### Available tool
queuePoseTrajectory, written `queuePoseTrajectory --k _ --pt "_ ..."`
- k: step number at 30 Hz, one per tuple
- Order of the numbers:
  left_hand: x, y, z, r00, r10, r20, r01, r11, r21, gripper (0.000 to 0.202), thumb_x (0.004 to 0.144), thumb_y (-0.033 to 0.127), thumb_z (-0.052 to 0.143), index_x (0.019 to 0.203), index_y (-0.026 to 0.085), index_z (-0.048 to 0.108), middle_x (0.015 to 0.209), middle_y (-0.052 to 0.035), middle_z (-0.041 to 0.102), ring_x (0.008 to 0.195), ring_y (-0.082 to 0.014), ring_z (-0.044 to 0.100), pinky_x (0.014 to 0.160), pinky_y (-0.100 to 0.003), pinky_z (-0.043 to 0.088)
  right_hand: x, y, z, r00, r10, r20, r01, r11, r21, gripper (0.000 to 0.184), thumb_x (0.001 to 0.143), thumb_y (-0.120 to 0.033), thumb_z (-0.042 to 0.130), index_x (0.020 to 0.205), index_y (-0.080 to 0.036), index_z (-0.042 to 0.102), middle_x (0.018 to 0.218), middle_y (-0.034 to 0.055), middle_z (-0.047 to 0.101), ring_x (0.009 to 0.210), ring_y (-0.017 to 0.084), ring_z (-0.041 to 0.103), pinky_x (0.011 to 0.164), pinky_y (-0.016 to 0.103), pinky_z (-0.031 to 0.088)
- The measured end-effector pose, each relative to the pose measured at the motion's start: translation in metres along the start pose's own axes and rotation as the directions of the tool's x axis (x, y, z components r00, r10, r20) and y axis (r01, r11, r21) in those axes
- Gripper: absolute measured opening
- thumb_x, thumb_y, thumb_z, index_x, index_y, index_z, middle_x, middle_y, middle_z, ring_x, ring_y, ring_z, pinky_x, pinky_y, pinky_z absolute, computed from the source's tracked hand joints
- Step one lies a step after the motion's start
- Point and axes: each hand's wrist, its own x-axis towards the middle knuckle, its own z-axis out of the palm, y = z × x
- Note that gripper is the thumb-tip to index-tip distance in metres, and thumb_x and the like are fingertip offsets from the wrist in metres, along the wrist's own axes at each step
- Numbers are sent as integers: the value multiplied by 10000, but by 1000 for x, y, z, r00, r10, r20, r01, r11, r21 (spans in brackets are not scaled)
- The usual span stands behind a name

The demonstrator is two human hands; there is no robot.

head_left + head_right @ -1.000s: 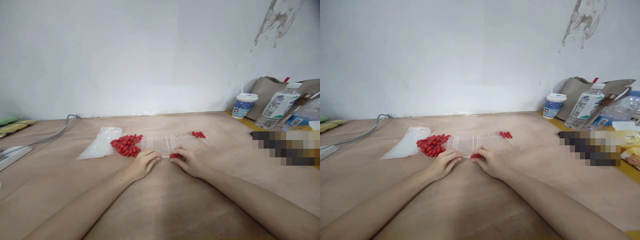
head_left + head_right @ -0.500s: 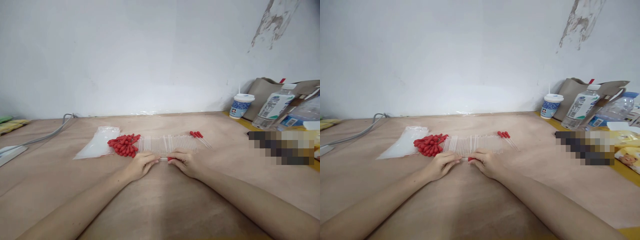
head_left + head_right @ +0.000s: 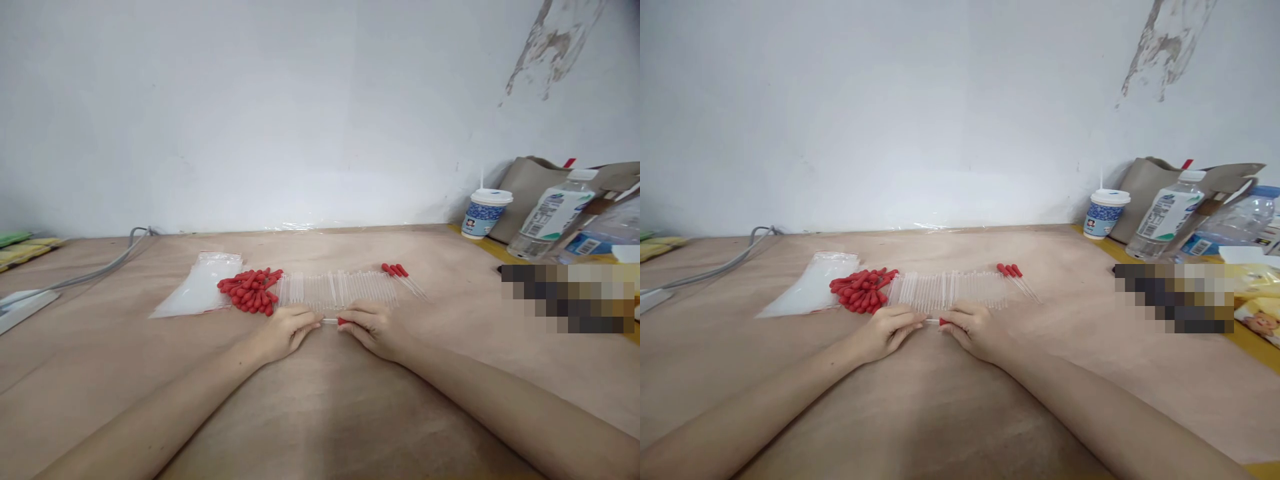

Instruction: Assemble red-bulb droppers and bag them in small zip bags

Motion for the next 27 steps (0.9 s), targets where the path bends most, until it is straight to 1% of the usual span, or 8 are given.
queuePoseTrajectory --k 5,8,13,15,17,21,24,27 --pt "-1 1 2 999 47 3 -47 993 104 240 885 179 388 1010 156 592 726 -57 600 683 -148 553 608 -245 455 -2 1 3 999 -12 33 14 998 -64 203 867 -264 433 911 -192 618 739 47 588 671 144 545 611 262 457" --pt "0 1 3 1000 7 -30 -3 991 131 220 886 201 399 987 161 591 784 -66 604 729 -154 560 642 -255 467 1 1 2 1000 21 17 -20 999 -38 198 868 -261 429 913 -198 612 749 42 588 675 137 547 614 253 458" --pt "0 -2 2 993 -43 -108 55 993 107 204 876 213 434 1006 147 577 863 -77 617 792 -162 568 708 -279 478 5 3 -3 995 95 -25 -95 995 -6 172 856 -271 455 905 -210 608 786 34 595 688 125 560 630 243 473" --pt "-1 -4 2 991 -63 -117 75 992 100 206 870 209 448 1020 143 574 882 -78 621 807 -163 571 723 -286 477 5 5 -4 992 119 -27 -120 993 -6 159 848 -262 470 903 -205 608 785 31 597 684 123 560 626 245 473" --pt "-3 -5 2 990 -82 -111 92 992 84 204 864 211 460 1013 145 583 863 -72 629 785 -158 578 707 -279 479 5 7 -5 991 132 -27 -133 991 -6 153 847 -249 474 899 -203 610 789 29 601 691 122 563 629 246 475" --pt "-3 -2 4 984 -131 -118 134 991 20 190 858 214 472 962 151 618 809 -60 656 717 -145 598 654 -256 483 4 8 -4 992 121 -28 -121 993 2 154 850 -233 467 867 -202 617 788 25 607 696 117 571 635 240 480" --pt "0 2 4 978 -166 -129 164 986 -21 186 854 216 478 930 151 635 802 -58 676 705 -147 615 643 -253 487 5 7 -3 993 115 -34 -115 993 11 145 844 -215 474 857 -197 618 780 22 606 692 113 570 634 233 478" --pt "2 4 4 976 -176 -128 172 984 -47 180 849 212 485 909 152 643 801 -53 685 698 -146 623 631 -246 485 6 6 -3 994 100 -35 -100 995 5 143 844 -217 474 853 -193 614 776 25 606 697 117 569 640 235 478"
